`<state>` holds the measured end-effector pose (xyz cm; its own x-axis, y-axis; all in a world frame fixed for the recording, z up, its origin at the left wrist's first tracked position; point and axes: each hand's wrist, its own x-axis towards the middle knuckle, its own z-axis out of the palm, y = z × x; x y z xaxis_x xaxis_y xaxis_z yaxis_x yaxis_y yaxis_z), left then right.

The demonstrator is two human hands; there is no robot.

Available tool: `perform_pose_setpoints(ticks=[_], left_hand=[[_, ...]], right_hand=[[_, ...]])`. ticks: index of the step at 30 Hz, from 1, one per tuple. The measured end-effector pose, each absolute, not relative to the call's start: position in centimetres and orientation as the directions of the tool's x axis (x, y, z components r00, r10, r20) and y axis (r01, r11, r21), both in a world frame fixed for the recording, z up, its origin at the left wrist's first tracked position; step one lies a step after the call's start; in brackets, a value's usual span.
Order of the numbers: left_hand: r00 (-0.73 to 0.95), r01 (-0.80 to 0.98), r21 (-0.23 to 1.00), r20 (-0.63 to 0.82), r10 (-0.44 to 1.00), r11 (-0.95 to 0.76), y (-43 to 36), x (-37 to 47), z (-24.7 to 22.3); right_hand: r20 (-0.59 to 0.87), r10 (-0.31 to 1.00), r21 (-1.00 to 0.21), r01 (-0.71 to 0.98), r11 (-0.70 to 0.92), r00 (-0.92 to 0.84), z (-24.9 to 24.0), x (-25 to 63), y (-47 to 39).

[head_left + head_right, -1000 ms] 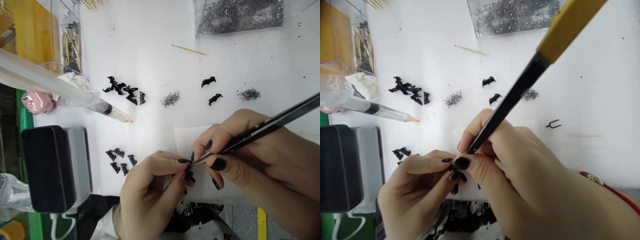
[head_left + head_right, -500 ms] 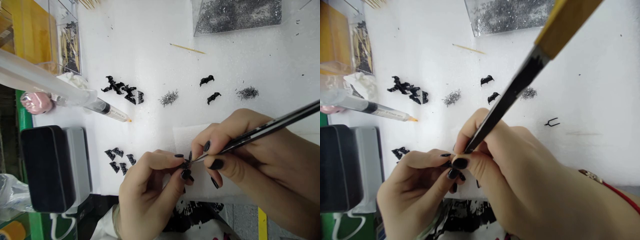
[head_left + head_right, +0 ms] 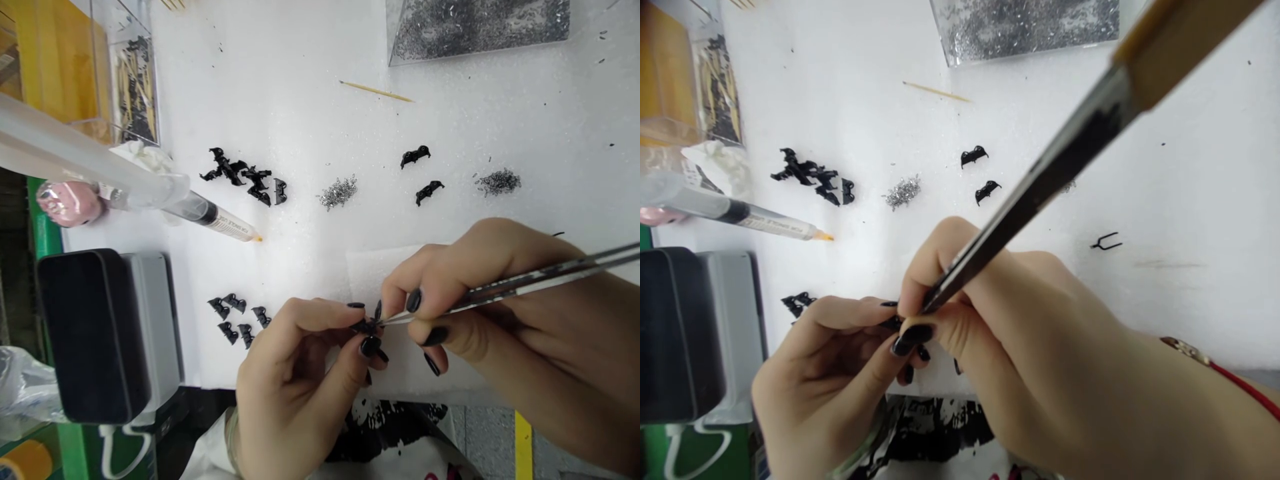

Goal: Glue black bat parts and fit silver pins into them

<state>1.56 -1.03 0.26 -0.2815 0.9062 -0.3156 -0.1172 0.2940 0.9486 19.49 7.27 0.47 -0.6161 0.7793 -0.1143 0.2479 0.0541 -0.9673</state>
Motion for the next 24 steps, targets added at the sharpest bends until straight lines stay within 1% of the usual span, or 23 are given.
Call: perform_pose_setpoints(ticks=[4,8,11,18,24], left_hand=[[-0.276,-0.128,0.947,-0.32,0.907,0.295,-1.07,1.43,0.29],[-0.208,-0.063,0.953,-0.303,0.93,0.297,-1.04,1.04,0.31],[-0.192,-0.044,0.956,-0.294,0.936,0.291,-1.08,0.79,0.26],[-0.147,-0.075,0.957,-0.289,0.946,0.28,-1.36,0.59,0.13],[-0.153,-0.064,0.961,-0.277,0.949,0.27,-1.2,0.64,0.07]], right_hand=[[-0.105,0.778,-0.967,0.248,0.067,-0.619,0.67,19.36,7.39],[-0.115,0.798,-0.96,0.272,0.063,-0.591,0.83,19.29,7.38],[-0.122,0.812,-0.951,0.302,0.069,-0.571,0.9,19.33,7.31],[-0.126,0.801,-0.978,0.207,-0.003,-0.586,0.93,19.29,7.3],[-0.131,0.795,-0.98,0.198,-0.013,-0.593,0.79,19.31,7.27]])
